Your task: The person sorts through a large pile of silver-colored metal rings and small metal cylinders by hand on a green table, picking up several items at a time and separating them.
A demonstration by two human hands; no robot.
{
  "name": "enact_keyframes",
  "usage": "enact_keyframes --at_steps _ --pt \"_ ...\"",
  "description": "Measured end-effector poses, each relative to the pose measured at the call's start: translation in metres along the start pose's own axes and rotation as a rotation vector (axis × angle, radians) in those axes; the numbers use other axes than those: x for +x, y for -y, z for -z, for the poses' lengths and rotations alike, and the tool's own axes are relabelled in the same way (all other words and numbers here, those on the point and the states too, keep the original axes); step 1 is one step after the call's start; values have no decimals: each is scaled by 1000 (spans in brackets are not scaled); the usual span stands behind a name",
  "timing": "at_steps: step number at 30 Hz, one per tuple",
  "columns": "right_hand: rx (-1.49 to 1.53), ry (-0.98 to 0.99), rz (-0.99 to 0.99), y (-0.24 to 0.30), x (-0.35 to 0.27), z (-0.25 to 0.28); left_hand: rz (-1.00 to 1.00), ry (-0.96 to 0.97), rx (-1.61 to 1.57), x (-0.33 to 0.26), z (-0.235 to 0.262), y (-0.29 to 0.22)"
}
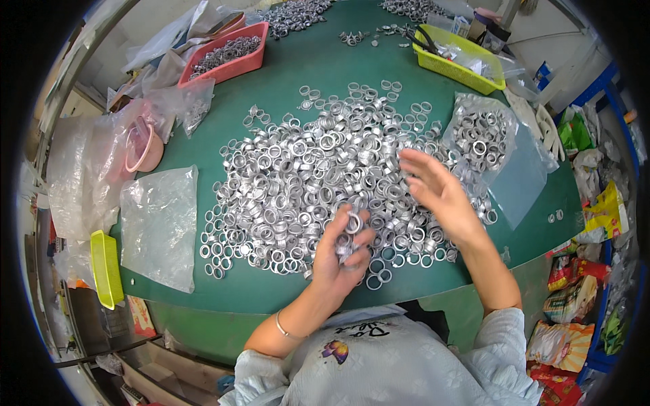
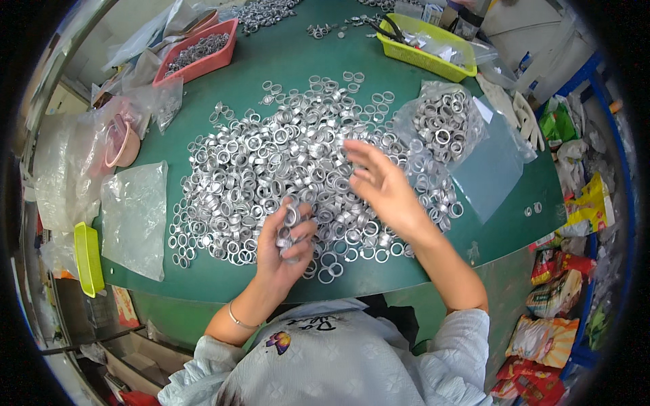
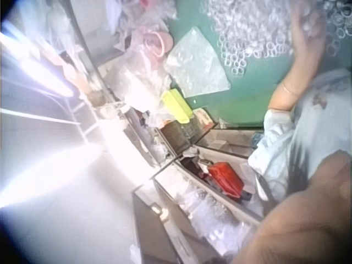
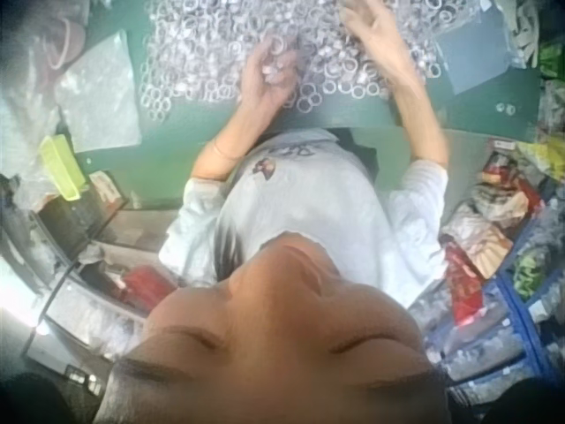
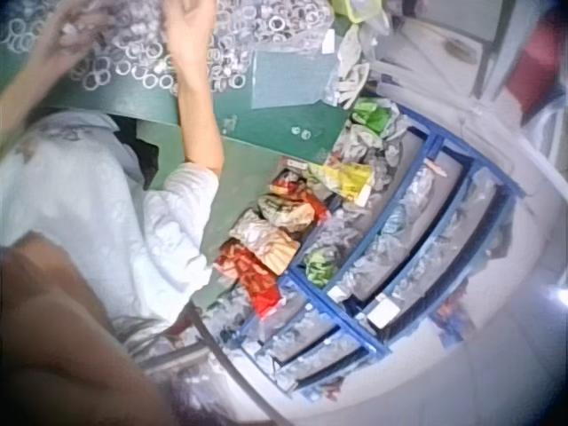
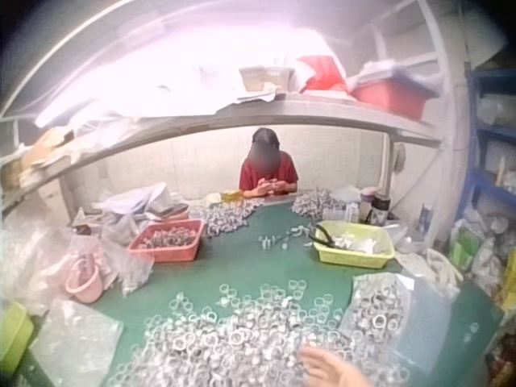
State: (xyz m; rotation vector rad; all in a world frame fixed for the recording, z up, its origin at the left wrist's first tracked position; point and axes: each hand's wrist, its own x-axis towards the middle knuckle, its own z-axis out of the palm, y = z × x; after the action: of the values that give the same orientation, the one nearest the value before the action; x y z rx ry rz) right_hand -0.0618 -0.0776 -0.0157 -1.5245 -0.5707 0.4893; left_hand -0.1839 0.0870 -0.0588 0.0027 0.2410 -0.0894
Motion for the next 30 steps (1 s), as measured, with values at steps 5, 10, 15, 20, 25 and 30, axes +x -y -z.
enact_keyframes --at_steps 5,10,15,20,25,30 --pt "-453 -32 208 -8 -43 -11 -77 -84 -18 10 -17 0" --pt "-626 115 265 -26 -86 -10 -103 -103 -33 -8 -11 4" --pt "-870 264 201 -46 -114 -40 10 -152 -92 -30 -6 14" --pt "78 38 -72 -55 -116 -36 139 -233 -103 -62 7 20" --pt "1028 -27 -337 -49 -111 -49 11 -214 95 -59 8 35" --pt "1313 -193 -246 -47 -102 -86 -816 130 991 -29 13 64"
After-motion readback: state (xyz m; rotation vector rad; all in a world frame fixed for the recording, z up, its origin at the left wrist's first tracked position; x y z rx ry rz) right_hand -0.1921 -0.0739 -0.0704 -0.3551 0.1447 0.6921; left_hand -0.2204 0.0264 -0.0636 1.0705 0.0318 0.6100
